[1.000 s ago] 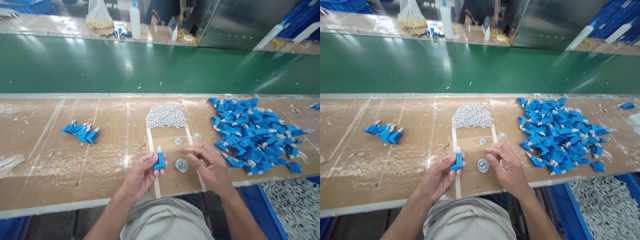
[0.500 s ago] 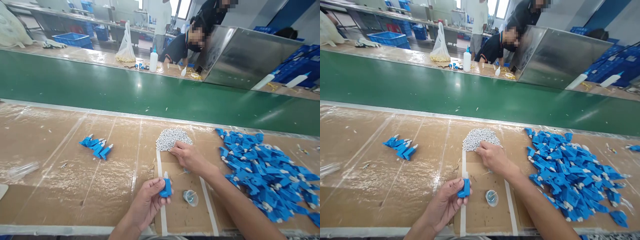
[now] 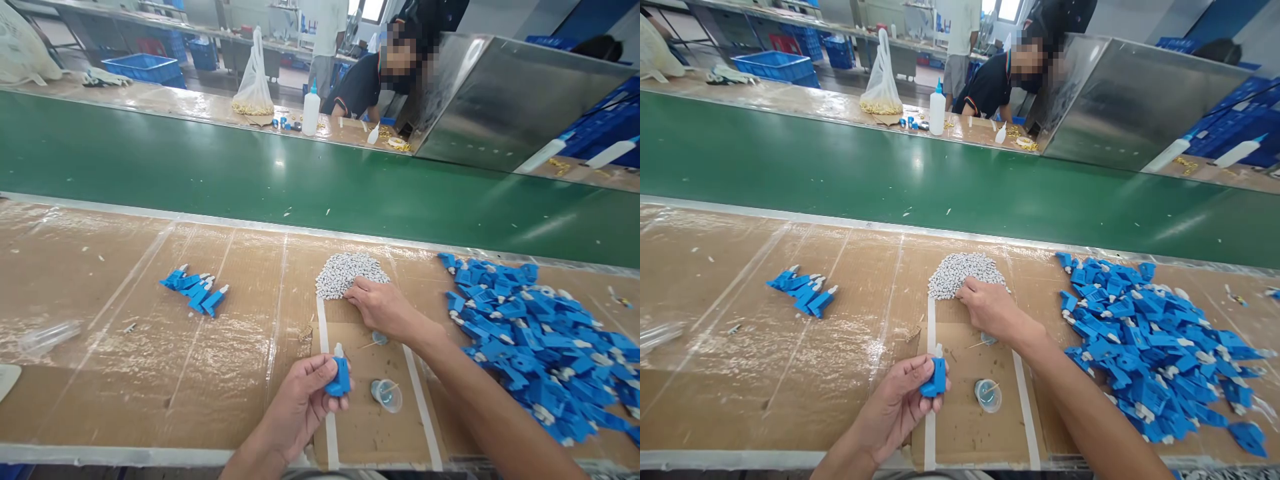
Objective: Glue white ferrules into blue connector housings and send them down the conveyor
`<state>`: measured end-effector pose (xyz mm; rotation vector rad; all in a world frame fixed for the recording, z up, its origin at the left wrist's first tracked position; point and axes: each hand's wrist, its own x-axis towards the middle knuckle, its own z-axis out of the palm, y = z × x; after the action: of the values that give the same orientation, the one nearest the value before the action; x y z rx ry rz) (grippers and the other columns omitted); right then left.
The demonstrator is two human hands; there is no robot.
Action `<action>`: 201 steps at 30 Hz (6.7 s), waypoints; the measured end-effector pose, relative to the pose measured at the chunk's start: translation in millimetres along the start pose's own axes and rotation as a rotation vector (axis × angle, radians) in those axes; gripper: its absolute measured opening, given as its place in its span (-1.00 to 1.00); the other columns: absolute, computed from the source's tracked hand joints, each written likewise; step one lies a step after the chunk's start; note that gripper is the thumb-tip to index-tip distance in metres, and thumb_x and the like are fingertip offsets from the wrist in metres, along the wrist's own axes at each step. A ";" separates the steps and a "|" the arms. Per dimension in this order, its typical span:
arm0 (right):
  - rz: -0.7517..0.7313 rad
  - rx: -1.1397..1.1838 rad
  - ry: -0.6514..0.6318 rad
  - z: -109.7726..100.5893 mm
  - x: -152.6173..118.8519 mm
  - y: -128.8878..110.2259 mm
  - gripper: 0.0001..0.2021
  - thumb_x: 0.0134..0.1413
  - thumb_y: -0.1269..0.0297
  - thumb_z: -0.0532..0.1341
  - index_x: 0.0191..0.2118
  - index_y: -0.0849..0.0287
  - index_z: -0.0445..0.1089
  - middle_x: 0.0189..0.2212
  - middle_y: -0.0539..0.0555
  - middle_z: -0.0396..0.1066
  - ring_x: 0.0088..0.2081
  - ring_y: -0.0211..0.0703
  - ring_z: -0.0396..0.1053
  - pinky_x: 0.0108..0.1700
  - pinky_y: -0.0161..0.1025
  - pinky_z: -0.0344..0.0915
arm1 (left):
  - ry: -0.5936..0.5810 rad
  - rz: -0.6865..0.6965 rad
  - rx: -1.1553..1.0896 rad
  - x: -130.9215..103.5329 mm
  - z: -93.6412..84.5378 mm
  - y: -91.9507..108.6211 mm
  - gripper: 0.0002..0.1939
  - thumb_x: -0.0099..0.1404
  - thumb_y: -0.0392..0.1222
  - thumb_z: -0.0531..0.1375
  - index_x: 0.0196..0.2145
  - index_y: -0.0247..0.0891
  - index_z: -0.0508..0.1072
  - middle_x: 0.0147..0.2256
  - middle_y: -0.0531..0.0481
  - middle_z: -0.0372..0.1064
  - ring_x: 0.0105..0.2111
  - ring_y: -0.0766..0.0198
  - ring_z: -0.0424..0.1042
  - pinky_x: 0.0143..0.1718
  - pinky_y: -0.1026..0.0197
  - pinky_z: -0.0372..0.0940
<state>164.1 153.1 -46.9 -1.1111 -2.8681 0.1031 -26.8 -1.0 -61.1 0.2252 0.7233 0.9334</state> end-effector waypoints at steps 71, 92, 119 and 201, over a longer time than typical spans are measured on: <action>0.101 0.481 0.102 -9.2 -62.7 28.3 -0.79 0.29 0.42 0.18 -0.33 0.16 0.55 -0.39 0.06 0.38 -0.37 -0.17 0.33 -0.31 -0.23 0.22 | 0.049 0.050 0.060 0.9 -0.6 0.9 -0.73 0.29 -0.11 0.36 -0.23 -0.43 0.55 -0.33 -0.15 0.51 -0.47 0.41 0.44 -0.50 0.47 0.33; 0.067 0.488 0.173 -1.6 -21.5 31.4 -0.86 0.12 0.32 0.39 -0.42 0.15 0.46 -0.48 -0.02 0.45 -0.42 -0.21 0.36 -0.36 -0.28 0.24 | 0.058 0.090 0.034 0.5 -0.9 -1.5 -0.74 0.26 -0.13 0.38 -0.25 -0.44 0.56 -0.36 -0.14 0.52 -0.48 0.40 0.46 -0.51 0.47 0.34; 0.016 0.438 0.047 -8.5 -19.3 7.4 -0.80 0.25 0.47 0.15 -0.41 0.14 0.38 -0.39 0.07 0.37 -0.37 -0.14 0.29 -0.30 -0.21 0.25 | 0.028 0.080 0.017 -1.1 -2.9 -4.7 -0.76 0.32 -0.12 0.33 -0.26 -0.41 0.54 -0.33 -0.16 0.53 -0.47 0.42 0.46 -0.51 0.48 0.31; 0.681 1.944 0.483 -49.2 -111.6 -87.7 -0.75 0.04 0.12 0.44 -0.39 0.20 0.50 -0.58 -0.03 0.33 -0.57 -0.34 0.27 -0.62 -0.45 0.06 | -0.182 0.119 0.242 8.7 78.8 -2.9 -0.71 0.32 0.00 0.31 -0.28 -0.34 0.55 -0.36 -0.08 0.43 -0.43 0.37 0.37 -0.39 0.36 0.27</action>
<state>191.8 15.1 5.7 -1.0233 -0.7871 1.7057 30.0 14.1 -7.8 0.5652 0.6585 0.9236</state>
